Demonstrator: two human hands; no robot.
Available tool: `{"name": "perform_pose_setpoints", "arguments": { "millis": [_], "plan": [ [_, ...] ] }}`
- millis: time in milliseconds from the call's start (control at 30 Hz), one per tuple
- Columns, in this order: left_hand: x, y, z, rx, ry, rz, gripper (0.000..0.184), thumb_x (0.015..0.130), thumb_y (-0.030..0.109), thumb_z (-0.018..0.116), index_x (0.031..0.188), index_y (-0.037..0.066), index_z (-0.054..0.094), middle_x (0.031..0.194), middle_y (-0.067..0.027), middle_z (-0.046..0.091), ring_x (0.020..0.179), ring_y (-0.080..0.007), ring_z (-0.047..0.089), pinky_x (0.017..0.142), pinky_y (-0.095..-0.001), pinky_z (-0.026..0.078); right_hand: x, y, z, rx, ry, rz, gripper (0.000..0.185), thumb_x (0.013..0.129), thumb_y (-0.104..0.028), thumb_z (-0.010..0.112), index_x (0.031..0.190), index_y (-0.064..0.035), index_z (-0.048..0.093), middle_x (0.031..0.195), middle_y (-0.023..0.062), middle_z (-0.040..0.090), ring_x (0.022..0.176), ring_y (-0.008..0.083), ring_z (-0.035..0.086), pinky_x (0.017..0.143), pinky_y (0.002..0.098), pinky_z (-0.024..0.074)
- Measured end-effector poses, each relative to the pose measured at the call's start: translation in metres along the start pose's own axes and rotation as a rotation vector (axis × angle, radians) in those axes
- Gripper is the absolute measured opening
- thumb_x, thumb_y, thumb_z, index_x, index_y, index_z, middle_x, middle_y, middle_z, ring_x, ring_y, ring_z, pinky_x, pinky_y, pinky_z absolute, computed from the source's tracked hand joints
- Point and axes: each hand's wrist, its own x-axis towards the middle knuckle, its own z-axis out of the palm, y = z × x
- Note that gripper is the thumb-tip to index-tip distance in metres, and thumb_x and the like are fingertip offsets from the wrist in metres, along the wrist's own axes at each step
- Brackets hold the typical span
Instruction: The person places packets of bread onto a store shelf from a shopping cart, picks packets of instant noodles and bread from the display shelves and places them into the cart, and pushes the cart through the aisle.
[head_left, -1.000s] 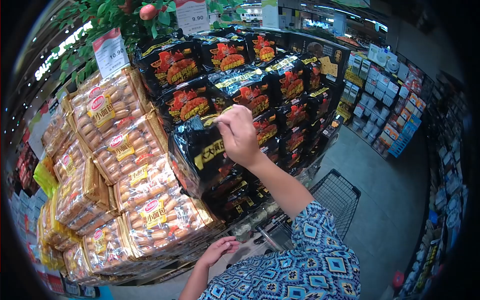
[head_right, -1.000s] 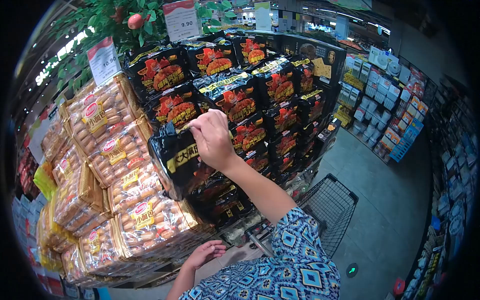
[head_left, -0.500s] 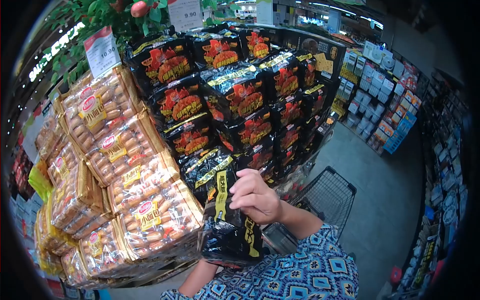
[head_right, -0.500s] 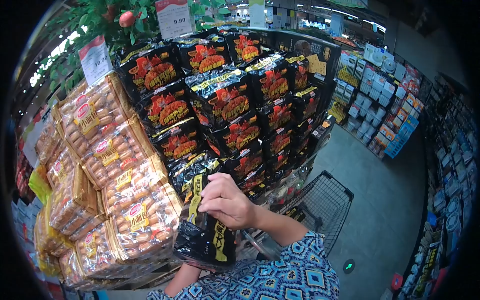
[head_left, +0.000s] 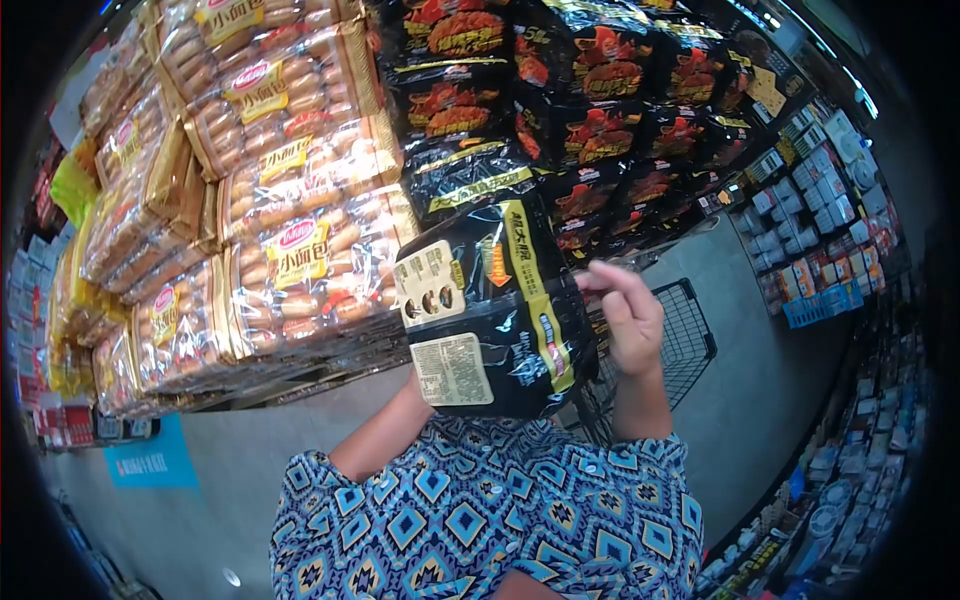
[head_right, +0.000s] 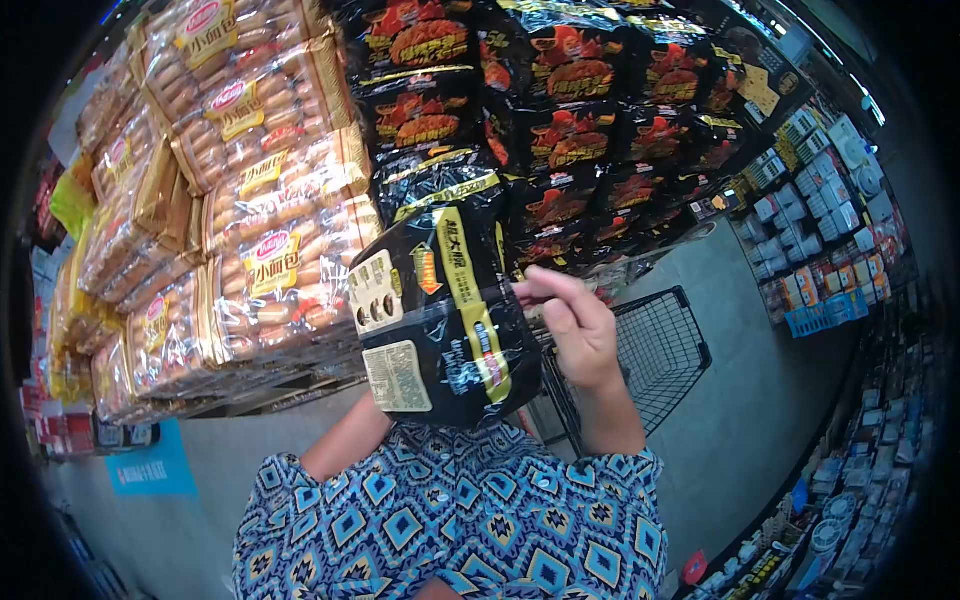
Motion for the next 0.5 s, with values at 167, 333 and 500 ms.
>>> {"name": "perform_pose_setpoints", "arguments": {
  "millis": [167, 333, 500],
  "plan": [
    [-0.020, 0.005, 0.009, -0.059, -0.063, 0.031, 0.058, 0.095, 0.049, 0.037, 0.132, 0.004, 0.045, 0.125, -0.0140, 0.056, 0.109, -0.0260, 0.059, 0.092, -0.0412, 0.050, -0.007, 0.000, 0.002, 0.102, -0.059, 0.233, 0.063, 0.085, -0.034, 0.068, 0.127, 0.0072, 0.045, 0.109, 0.0114, 0.059, 0.097, 0.0148, 0.057, 0.086, 0.0283, 0.0456],
    [-0.028, 0.002, 0.026, -0.008, 0.011, 0.094, 0.066, 0.088, 0.055, 0.049, 0.133, 0.008, 0.044, 0.127, -0.0109, 0.055, 0.111, -0.0245, 0.058, 0.094, -0.0421, 0.049, -0.014, 0.001, 0.007, 0.009, -0.060, 0.405, 0.031, 0.088, -0.004, 0.056, 0.117, 0.0073, 0.054, 0.103, 0.0089, 0.063, 0.095, 0.0122, 0.058, 0.084, 0.0256, 0.0463],
    [-0.033, -0.003, 0.021, 0.085, 0.003, 0.178, 0.077, 0.079, 0.057, 0.062, 0.135, 0.008, 0.041, 0.129, -0.0098, 0.053, 0.114, -0.0235, 0.056, 0.096, -0.0412, 0.047, -0.020, 0.007, 0.004, -0.007, -0.054, 0.393, 0.025, 0.089, 0.000, 0.053, 0.113, 0.0068, 0.057, 0.105, 0.0079, 0.061, 0.096, 0.0118, 0.058, 0.084, 0.0245, 0.0457]
  ]
}}
